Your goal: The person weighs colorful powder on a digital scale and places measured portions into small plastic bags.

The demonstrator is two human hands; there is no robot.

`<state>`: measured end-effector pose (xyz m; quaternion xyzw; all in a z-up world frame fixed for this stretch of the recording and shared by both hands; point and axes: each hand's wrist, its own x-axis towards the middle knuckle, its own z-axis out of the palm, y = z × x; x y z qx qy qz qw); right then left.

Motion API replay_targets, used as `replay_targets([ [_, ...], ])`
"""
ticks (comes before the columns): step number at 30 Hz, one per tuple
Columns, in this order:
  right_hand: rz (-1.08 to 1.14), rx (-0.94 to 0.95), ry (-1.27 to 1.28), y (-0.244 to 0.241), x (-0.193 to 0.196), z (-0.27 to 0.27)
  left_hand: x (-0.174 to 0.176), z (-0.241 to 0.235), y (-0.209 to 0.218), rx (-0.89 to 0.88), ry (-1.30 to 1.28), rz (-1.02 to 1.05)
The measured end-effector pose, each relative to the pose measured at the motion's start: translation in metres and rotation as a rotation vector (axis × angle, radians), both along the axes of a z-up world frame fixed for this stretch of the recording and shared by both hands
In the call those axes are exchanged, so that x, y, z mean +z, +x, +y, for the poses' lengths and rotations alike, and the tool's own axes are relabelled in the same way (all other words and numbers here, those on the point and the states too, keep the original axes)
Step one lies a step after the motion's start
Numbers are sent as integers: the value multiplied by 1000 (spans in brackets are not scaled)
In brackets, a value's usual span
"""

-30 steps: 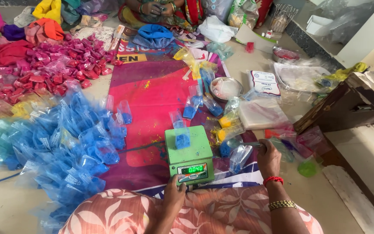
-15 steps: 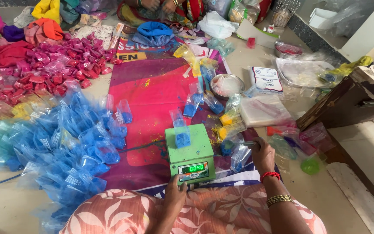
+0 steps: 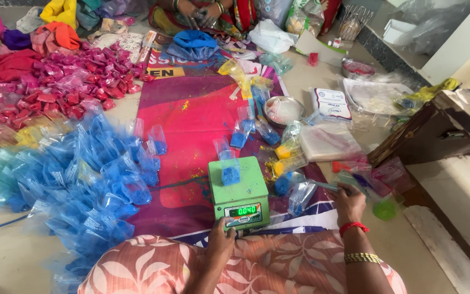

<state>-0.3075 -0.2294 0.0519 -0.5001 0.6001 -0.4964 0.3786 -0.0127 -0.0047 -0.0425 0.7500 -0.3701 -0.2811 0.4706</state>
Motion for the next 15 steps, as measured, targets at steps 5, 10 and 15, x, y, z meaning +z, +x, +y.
replay_targets([
  [5, -253, 42, -58, -13, 12, 16, -8, -2, 0, 9, -93, -32],
  [10, -353, 124, -79, 26, 63, 56, -5, -7, -2, 8, -63, -32],
  [15, -415, 247, -111, 90, 99, 77, 11, 0, 0, 4, -108, 35],
])
